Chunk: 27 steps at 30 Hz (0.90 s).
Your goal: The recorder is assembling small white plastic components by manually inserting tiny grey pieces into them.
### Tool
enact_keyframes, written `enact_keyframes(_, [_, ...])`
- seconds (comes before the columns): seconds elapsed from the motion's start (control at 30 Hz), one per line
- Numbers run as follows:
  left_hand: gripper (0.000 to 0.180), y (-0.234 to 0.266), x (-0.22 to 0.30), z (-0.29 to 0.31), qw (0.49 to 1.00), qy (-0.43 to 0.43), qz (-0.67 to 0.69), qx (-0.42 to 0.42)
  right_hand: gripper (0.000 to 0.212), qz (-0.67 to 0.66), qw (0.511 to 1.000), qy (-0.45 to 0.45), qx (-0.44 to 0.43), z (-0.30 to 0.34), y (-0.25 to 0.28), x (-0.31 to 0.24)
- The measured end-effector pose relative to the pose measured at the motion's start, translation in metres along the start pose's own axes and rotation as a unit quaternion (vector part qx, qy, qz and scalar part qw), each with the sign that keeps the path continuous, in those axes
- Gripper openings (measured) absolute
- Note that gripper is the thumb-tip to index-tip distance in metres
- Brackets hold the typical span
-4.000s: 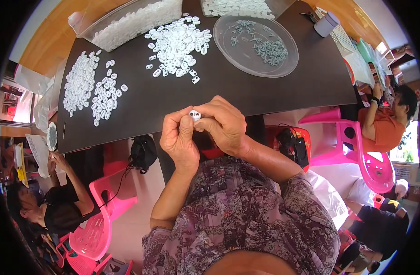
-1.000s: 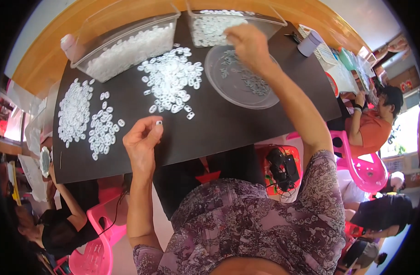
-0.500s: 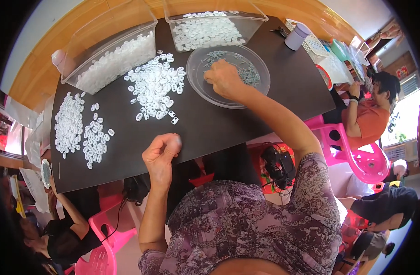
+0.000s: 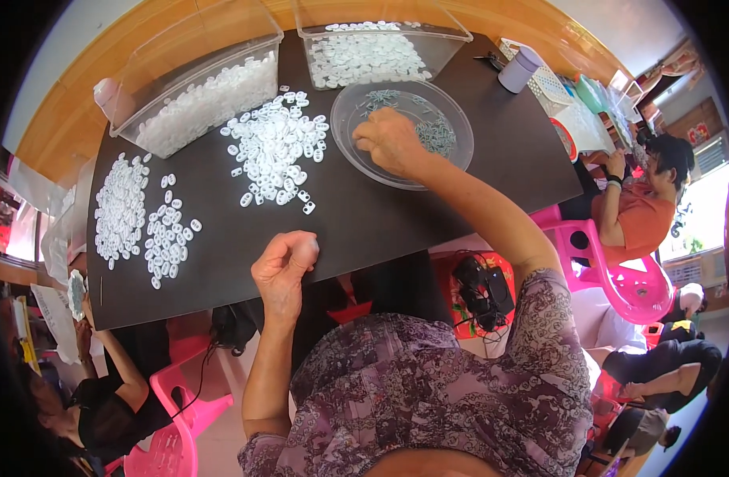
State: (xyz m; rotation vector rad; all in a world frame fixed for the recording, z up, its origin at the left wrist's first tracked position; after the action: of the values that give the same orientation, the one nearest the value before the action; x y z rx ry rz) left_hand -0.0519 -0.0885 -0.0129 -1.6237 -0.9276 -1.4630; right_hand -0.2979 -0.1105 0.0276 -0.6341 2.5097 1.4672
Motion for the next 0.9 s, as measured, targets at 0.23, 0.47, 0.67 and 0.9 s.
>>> enact_keyframes(0.23, [0.013, 0.000, -0.001, 0.001, 1.000, 0.004, 0.010, -0.013, 0.005, 0.028, 0.999, -0.027, -0.036, -0.004, -0.012, 0.005])
enact_keyframes(0.47, [0.012, 0.001, -0.001, 0.001, 1.000, -0.012, 0.013, -0.007, 0.008, -0.027, 0.998, -0.045, 0.033, -0.005, 0.016, 0.026])
enact_keyframes(0.67, [0.012, 0.001, 0.000, 0.002, 1.000, -0.022, 0.012, -0.001, 0.007, 0.031, 0.999, -0.018, -0.014, 0.003, 0.001, 0.014])
enact_keyframes(0.9, [0.013, 0.001, -0.001, 0.002, 1.000, -0.029, 0.003, -0.002, 0.008, 0.038, 0.998, 0.026, -0.036, 0.002, -0.007, 0.006])
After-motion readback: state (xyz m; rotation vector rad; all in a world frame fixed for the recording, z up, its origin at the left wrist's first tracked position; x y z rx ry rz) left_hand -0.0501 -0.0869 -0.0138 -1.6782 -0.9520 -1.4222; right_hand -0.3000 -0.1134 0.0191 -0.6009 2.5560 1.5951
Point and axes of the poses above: each hand's wrist, its own z-axis away from the middle knuckle, its own y-axis out of the back of the hand, x = y × z, the point moved 6 cm from there along -z, towards the middle knuckle, and after that the axes turned 13 degrees about -z, right-handed, at the moved point
